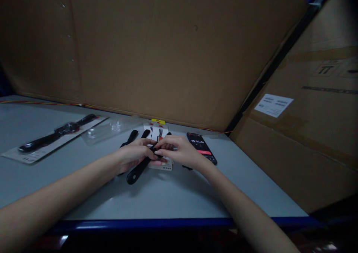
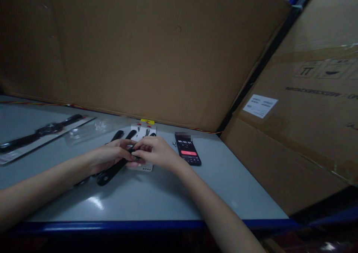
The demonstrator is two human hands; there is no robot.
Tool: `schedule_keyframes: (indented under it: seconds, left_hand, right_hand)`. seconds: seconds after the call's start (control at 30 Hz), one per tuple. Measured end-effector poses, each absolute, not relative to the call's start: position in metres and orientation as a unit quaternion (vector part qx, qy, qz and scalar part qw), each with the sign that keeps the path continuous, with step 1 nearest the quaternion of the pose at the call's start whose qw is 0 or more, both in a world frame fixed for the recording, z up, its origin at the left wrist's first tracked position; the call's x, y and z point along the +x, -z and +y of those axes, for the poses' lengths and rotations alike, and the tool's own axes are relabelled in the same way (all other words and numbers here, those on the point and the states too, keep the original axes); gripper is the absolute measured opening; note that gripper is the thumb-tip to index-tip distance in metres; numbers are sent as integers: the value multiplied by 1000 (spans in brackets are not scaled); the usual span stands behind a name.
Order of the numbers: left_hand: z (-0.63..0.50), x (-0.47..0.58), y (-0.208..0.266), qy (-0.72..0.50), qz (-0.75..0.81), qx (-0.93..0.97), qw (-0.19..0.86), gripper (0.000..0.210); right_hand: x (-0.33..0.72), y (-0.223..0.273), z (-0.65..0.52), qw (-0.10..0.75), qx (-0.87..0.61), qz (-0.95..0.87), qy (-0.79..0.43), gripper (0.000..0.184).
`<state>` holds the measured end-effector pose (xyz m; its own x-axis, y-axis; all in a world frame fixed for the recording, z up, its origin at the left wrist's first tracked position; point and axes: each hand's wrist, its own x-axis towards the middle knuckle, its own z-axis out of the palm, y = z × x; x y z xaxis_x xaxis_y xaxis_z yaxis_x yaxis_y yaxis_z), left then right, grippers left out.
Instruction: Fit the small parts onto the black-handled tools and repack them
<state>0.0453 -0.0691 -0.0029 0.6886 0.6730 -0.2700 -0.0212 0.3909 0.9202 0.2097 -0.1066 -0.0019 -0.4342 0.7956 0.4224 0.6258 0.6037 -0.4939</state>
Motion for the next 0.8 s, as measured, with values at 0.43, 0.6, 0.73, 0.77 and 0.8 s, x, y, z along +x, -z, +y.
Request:
schedule_keyframes:
  seconds: [0.43,0.6,0.73,0.77,0.8]
  left_hand:
    - [-68,43,2,-227,333,472,784,76]
    - [-68,43,1,-236,324,450,798,72]
    - [-67,43,3,-234,326,462,791,65]
    - [-67,43,3,-233,326,467,788,65]
    - [-66,43,3,-231,325,471,787,65]
  right_hand:
    - [209,-1,-109,303,-416,-854,-72,17]
    - [213,-5,-110,276,-408,-868,-68,22]
    - [216,-5,-109,266,-393,-875,-96,24]
    - [217,-5,-108,263,-390,-876,-103,25]
    - [218,-5,-107,262,-388,-877,-110,25]
